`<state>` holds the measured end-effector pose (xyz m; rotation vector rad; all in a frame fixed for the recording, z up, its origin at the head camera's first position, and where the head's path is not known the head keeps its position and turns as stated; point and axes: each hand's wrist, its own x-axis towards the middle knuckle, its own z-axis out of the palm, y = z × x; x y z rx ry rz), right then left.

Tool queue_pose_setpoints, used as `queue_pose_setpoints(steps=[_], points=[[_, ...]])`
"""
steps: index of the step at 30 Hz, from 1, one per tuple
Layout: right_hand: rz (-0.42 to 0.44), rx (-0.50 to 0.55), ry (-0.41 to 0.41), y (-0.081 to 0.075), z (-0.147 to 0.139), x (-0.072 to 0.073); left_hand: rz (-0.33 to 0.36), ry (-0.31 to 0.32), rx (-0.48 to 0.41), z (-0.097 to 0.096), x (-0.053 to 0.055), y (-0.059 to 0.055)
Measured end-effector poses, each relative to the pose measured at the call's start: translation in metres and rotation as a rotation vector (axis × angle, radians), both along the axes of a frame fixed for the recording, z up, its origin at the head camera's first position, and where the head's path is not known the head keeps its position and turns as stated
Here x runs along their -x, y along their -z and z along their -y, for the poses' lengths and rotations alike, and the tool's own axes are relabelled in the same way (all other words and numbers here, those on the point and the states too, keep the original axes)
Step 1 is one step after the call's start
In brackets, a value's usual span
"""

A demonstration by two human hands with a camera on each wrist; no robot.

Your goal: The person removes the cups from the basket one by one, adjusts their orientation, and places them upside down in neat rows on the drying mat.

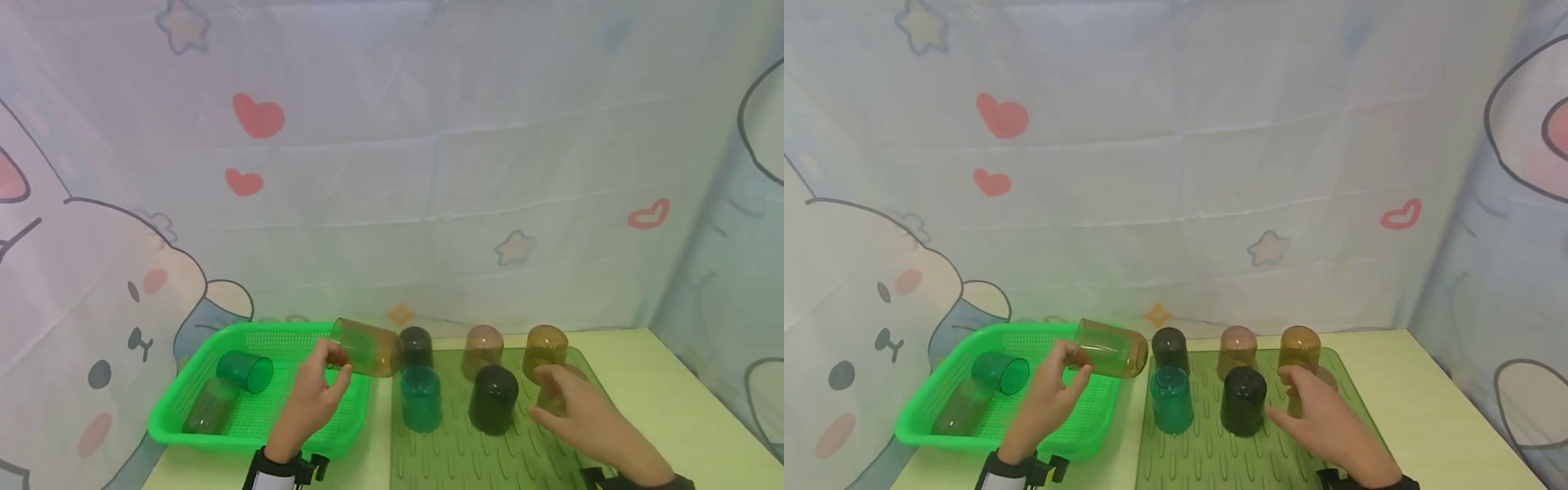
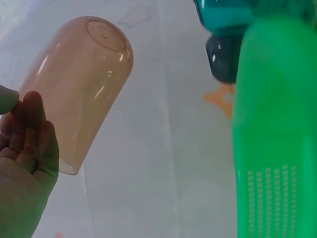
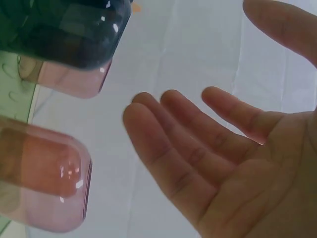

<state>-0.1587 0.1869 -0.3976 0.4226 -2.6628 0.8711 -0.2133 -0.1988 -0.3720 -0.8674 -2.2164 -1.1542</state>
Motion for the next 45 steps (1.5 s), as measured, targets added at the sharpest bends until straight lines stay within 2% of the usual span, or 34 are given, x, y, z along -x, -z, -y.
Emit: queue_pose_setpoints(steps=[4, 8, 12, 16, 20, 24, 28, 32, 35, 38, 42, 45], points=[[0.030, 0.015, -0.007, -0.002, 0.006, -0.001, 0.044, 0.047, -0.075, -0.015, -0.004, 0.006], [0.076, 0.045, -0.031, -0.003, 0.013, -0.002, 0.010, 0.084, -0.135, -0.026, -0.006, 0.010], [0.132, 0.101, -0.101, -0.004, 0.023, -0.001, -0.015, 0.130, -0.160, -0.035, -0.006, 0.015], [0.151, 0.136, -0.157, -0.007, 0.035, -0.001, 0.032, 0.194, -0.182, -0.047, -0.009, 0.018], [0.121, 0.164, -0.180, -0.009, 0.047, -0.003, 0.091, 0.254, -0.216, -0.065, -0.016, 0.021], [0.085, 0.263, -0.216, -0.007, 0.055, -0.005, 0.142, 0.336, -0.225, -0.083, -0.025, 0.027], [0.038, 0.330, -0.228, -0.005, 0.062, -0.006, 0.141, 0.396, -0.253, -0.096, -0.033, 0.031], [0.020, 0.415, -0.281, -0.006, 0.067, -0.005, 0.087, 0.410, -0.305, -0.102, -0.039, 0.031], [0.012, 0.544, -0.399, -0.006, 0.069, -0.003, 0.066, 0.410, -0.346, -0.105, -0.042, 0.030], [0.012, 0.651, -0.479, -0.005, 0.073, -0.004, 0.083, 0.410, -0.398, -0.107, -0.042, 0.031], [0.019, 0.731, -0.475, -0.003, 0.077, -0.006, 0.104, 0.406, -0.429, -0.110, -0.042, 0.032], [-0.016, 0.799, -0.479, -0.003, 0.080, -0.006, 0.080, 0.381, -0.395, -0.109, -0.042, 0.029]])
